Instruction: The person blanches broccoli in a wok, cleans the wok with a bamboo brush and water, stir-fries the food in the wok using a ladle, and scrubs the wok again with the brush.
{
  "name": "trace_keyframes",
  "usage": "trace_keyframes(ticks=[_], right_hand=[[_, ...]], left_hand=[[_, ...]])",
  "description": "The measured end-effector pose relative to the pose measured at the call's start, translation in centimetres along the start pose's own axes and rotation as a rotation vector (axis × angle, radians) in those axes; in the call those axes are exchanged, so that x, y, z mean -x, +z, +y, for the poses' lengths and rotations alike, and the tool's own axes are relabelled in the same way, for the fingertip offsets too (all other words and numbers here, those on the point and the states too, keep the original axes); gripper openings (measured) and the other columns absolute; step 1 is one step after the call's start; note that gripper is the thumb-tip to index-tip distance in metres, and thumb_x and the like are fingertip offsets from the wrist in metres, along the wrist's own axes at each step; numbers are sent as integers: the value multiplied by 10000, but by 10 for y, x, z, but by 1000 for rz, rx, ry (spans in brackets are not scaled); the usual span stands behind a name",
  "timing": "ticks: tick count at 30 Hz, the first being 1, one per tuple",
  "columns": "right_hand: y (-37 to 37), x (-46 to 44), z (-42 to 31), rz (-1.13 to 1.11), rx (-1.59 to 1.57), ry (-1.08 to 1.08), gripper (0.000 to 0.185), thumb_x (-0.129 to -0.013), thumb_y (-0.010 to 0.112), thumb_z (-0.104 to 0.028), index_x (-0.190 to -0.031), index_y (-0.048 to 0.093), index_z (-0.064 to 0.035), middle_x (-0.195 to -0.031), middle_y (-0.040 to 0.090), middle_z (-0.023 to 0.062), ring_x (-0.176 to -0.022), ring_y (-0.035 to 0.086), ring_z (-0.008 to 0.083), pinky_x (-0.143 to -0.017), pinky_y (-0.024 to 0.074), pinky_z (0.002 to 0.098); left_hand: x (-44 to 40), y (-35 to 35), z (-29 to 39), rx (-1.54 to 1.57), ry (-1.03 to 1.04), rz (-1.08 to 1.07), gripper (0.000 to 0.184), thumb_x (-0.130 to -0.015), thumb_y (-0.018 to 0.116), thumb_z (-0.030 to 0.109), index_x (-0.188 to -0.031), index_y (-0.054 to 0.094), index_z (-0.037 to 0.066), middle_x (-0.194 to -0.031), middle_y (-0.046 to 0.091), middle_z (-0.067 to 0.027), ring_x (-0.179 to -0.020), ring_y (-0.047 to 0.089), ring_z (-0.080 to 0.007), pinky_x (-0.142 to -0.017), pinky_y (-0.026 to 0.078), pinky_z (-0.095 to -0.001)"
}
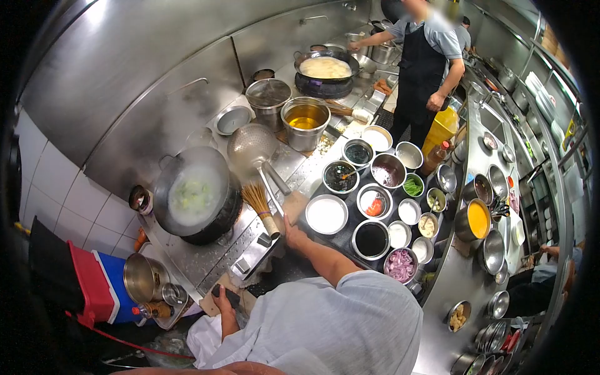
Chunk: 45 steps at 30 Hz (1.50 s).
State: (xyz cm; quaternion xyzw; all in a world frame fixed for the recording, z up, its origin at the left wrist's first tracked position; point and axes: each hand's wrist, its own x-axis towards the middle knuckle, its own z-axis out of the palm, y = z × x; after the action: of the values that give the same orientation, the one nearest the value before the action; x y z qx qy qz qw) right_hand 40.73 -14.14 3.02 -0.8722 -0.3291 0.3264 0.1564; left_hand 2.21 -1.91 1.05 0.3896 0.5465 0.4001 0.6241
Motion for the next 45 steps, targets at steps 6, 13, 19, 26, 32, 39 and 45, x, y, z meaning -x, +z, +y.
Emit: trace_keyframes(ticks=[6,13,19,26,32,39,45], right_hand=[[-3,4,-3,-20,1,17,984,-889,528,-87,-1532,-213,-171,-1195,534,355,-1074,599,520,-933,473,546],[-4,4,-4,-25,2,28,969,-902,510,-86,-1529,-222,-188,-1227,522,356,-1105,587,511,-957,459,545],[-7,5,-5,-37,6,19,936,-916,480,-100,-1530,-219,-196,-1247,509,357,-1111,581,515,-963,454,546],[-10,7,-8,-28,-35,36,974,-897,522,-73,-1537,-195,-236,-1257,493,361,-1119,574,517,-958,455,550],[-7,7,-6,-44,-66,47,1020,-883,556,-52,-1533,-201,-265,-1318,458,369,-1148,559,523,-969,449,548],[-11,11,-8,-44,-94,52,958,-909,511,-50,-1541,-172,-280,-1330,458,352,-1178,540,518,-982,435,564],[-11,14,-8,-28,-87,56,946,-918,493,-60,-1537,-181,-301,-1320,458,368,-1164,546,525,-972,441,568]], left_hand=[[4,1,5,-10,-21,-3,384,-873,712,215,-1164,502,77,-837,606,-98,-661,622,-221,-566,559,-387],[-2,0,2,0,-28,-8,452,-885,703,177,-1230,433,67,-831,600,-116,-624,617,-231,-535,557,-388],[0,-1,0,28,-55,11,416,-887,704,201,-1209,473,71,-857,600,-89,-674,619,-215,-547,547,-379],[-7,-4,-7,54,-8,-34,421,-885,706,211,-1201,463,77,-865,588,-95,-665,617,-223,-540,551,-388],[-16,-11,-13,74,-70,-59,467,-876,707,171,-1234,434,47,-971,561,-124,-718,610,-238,-568,551,-372],[-10,-7,-7,0,-68,-19,447,-881,704,184,-1225,443,68,-914,572,-108,-680,607,-231,-562,551,-379],[-3,-5,2,14,-66,-32,527,-869,716,188,-1278,416,43,-947,578,-129,-666,604,-234,-550,545,-371]])
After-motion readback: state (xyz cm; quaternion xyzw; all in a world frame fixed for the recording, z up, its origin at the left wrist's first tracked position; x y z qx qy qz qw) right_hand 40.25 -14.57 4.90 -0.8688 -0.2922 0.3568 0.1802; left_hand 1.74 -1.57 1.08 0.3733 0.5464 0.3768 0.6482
